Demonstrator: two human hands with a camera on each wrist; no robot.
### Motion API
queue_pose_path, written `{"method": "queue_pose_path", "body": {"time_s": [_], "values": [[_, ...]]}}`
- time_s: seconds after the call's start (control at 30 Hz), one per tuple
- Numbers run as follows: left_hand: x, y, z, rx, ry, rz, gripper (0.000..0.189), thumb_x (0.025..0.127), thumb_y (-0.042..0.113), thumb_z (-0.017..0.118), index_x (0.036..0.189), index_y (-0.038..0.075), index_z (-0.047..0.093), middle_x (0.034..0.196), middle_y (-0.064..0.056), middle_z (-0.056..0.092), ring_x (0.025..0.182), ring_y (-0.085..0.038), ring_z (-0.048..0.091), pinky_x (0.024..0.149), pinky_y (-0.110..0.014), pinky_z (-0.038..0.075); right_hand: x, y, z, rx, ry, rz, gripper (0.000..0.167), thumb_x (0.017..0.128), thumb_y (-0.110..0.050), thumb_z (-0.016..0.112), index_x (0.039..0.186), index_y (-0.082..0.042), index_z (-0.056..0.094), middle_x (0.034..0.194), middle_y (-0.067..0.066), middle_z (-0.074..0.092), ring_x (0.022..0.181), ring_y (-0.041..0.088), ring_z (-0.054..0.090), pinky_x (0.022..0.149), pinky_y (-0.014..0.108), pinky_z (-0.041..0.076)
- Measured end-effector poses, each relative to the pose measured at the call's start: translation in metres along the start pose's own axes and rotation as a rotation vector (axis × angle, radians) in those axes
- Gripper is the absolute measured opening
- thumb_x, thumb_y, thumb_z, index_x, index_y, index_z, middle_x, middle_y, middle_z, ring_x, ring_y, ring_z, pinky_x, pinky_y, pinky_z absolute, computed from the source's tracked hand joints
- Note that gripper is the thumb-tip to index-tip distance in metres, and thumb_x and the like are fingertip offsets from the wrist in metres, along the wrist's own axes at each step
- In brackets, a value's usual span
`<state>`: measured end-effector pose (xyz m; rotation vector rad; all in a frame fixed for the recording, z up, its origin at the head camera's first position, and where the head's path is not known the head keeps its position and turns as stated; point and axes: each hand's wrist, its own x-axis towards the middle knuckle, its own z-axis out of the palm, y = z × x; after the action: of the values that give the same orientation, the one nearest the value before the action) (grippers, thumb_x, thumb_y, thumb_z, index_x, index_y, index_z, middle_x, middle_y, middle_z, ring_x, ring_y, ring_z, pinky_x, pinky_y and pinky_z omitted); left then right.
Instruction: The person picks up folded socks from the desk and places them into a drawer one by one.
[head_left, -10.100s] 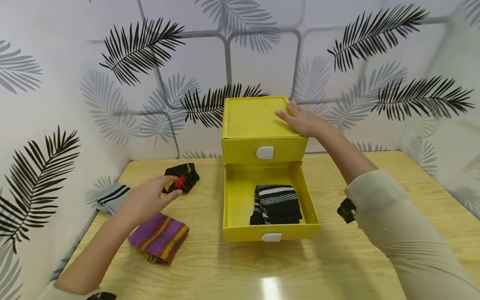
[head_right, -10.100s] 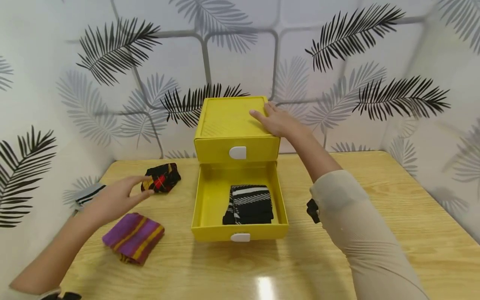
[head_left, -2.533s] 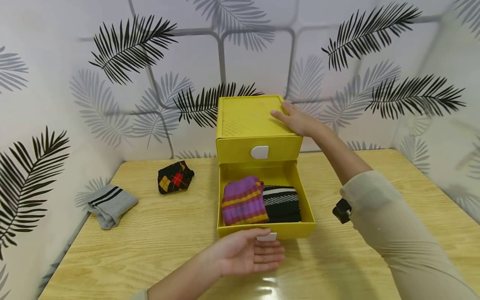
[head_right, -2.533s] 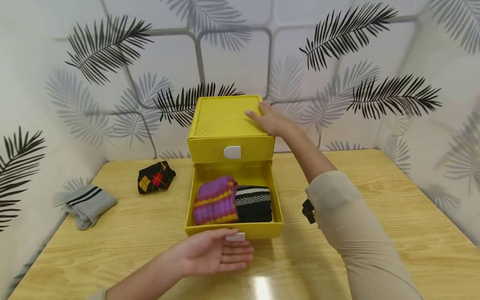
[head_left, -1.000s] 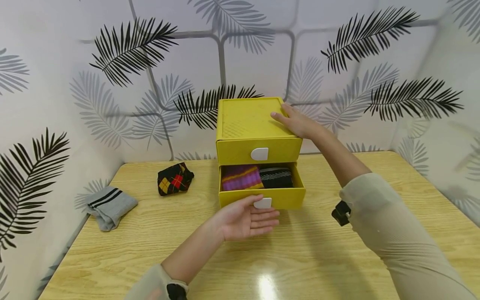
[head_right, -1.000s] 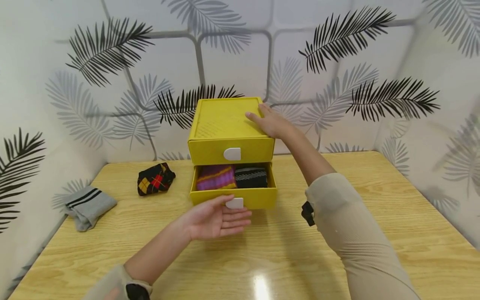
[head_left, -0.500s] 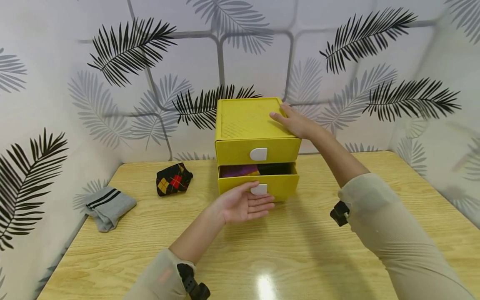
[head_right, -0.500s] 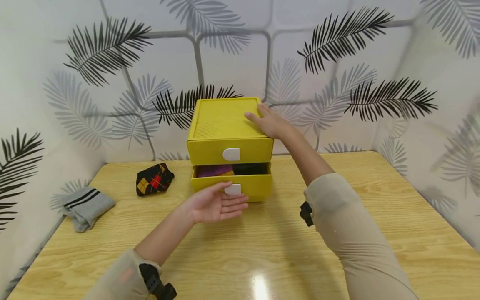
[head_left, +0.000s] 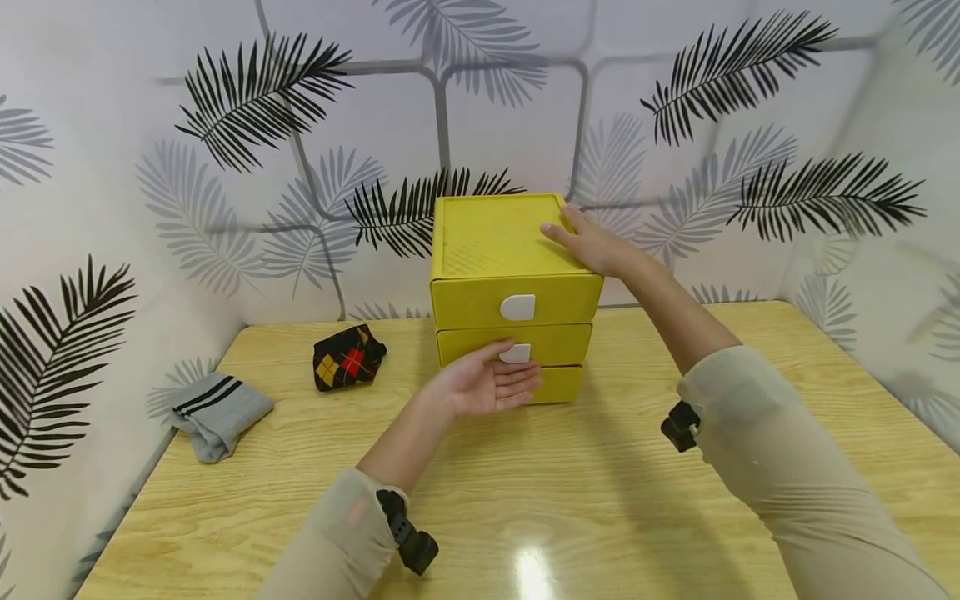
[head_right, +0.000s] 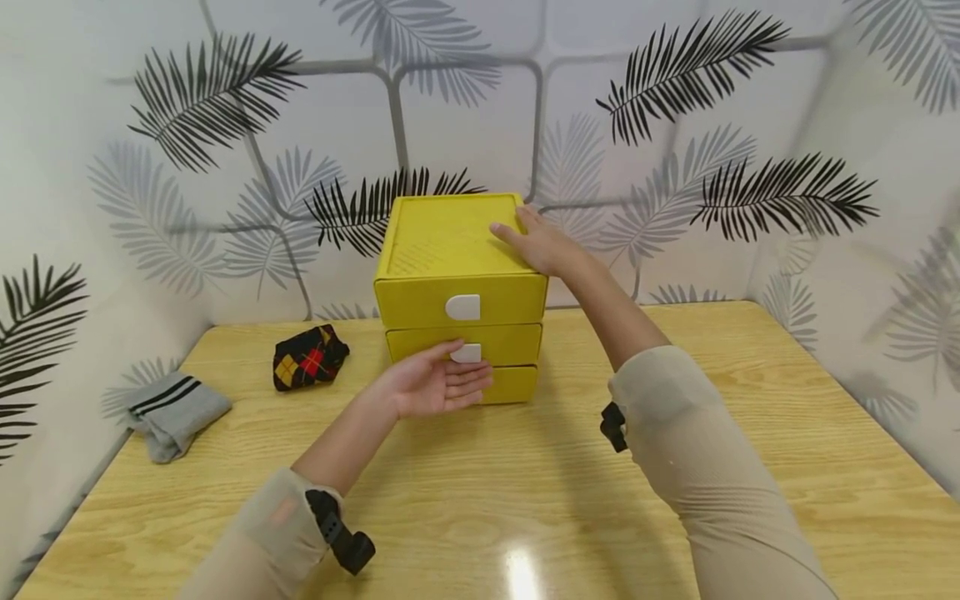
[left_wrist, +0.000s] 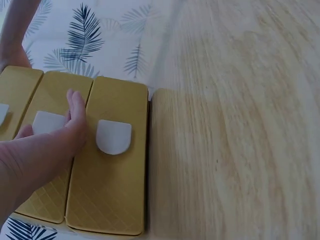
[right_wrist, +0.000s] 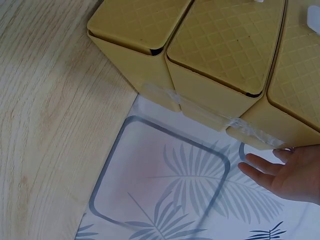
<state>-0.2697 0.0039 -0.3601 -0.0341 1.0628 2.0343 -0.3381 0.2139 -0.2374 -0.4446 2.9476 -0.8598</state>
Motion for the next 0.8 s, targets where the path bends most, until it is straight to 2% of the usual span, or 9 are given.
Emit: {"method": "queue_pose_path", "body": {"time_s": [0.07,0.17,0.23,0.33,0.4,0.5,0.6,0.8], "values": [[0.001,-0.001,-0.002,0.014,-0.021,0.017,0.055,0.098,0.033,0.043,0.134,-0.009,0.036,0.139,-0.019,0.037,0.127,-0.029,0.036,0.101,-0.038,0.032,0.001,0.001,-0.001,-0.001,0.004,-0.001,0.077,0.097,-0.049,0.027,0.145,0.005,0.0,0.15,0.02,-0.002,0.136,0.031,-0.003,0.108,0.042,0.001],[0.002,-0.009,-0.005,0.091,-0.034,0.056,0.05,0.1,0.027,0.04,0.136,-0.008,0.034,0.141,-0.02,0.034,0.128,-0.032,0.034,0.102,-0.039,0.03,0.001,0.002,-0.002,-0.009,0.002,0.005,0.077,0.097,-0.05,0.027,0.145,0.005,0.0,0.15,0.02,-0.002,0.136,0.031,-0.002,0.108,0.041,0.001],[0.003,-0.016,-0.006,0.126,-0.008,0.069,0.043,0.101,0.023,0.039,0.132,-0.006,0.04,0.14,-0.021,0.035,0.127,-0.034,0.034,0.102,-0.04,0.03,0.0,0.002,-0.002,-0.012,-0.002,0.005,0.077,0.097,-0.049,0.027,0.145,0.005,0.0,0.15,0.02,-0.003,0.136,0.031,-0.003,0.108,0.042,0.0],[0.005,-0.029,-0.007,0.144,0.058,0.027,0.033,0.1,0.019,0.041,0.122,-0.005,0.049,0.137,-0.021,0.039,0.125,-0.035,0.037,0.1,-0.042,0.032,-0.001,0.002,-0.003,-0.013,-0.007,0.004,0.077,0.097,-0.049,0.027,0.145,0.005,-0.001,0.15,0.02,-0.004,0.136,0.031,-0.004,0.108,0.042,0.0],[0.006,-0.036,-0.007,0.116,0.107,-0.02,0.034,0.099,0.022,0.044,0.119,-0.005,0.048,0.135,-0.021,0.042,0.123,-0.034,0.04,0.099,-0.044,0.034,-0.001,0.002,-0.004,-0.013,-0.008,0.002,0.077,0.097,-0.05,0.026,0.145,0.005,-0.001,0.15,0.02,-0.004,0.136,0.03,-0.005,0.108,0.042,-0.001],[0.008,-0.043,-0.007,0.044,0.167,-0.059,0.045,0.097,0.026,0.047,0.126,-0.007,0.039,0.134,-0.022,0.043,0.122,-0.034,0.042,0.097,-0.046,0.035,-0.002,0.002,-0.004,-0.008,-0.008,-0.002,0.077,0.097,-0.05,0.026,0.145,0.004,-0.001,0.15,0.02,-0.004,0.136,0.03,-0.005,0.108,0.042,-0.001],[0.01,-0.046,-0.009,-0.051,0.206,-0.038,0.052,0.096,0.027,0.049,0.13,-0.009,0.031,0.133,-0.023,0.042,0.121,-0.035,0.041,0.096,-0.047,0.036,-0.002,0.001,-0.002,-0.005,-0.007,-0.004,0.077,0.097,-0.05,0.026,0.145,0.004,-0.001,0.15,0.02,-0.004,0.136,0.029,-0.005,0.108,0.042,-0.001],[0.014,-0.045,-0.012,-0.156,0.2,-0.012,0.04,0.097,0.025,0.048,0.119,-0.006,0.036,0.133,-0.021,0.042,0.123,-0.034,0.04,0.097,-0.045,0.036,-0.001,-0.001,0.0,0.0,-0.004,-0.007,0.076,0.097,-0.049,0.027,0.145,0.004,0.0,0.15,0.019,-0.004,0.136,0.029,-0.005,0.108,0.042,0.0]]}}
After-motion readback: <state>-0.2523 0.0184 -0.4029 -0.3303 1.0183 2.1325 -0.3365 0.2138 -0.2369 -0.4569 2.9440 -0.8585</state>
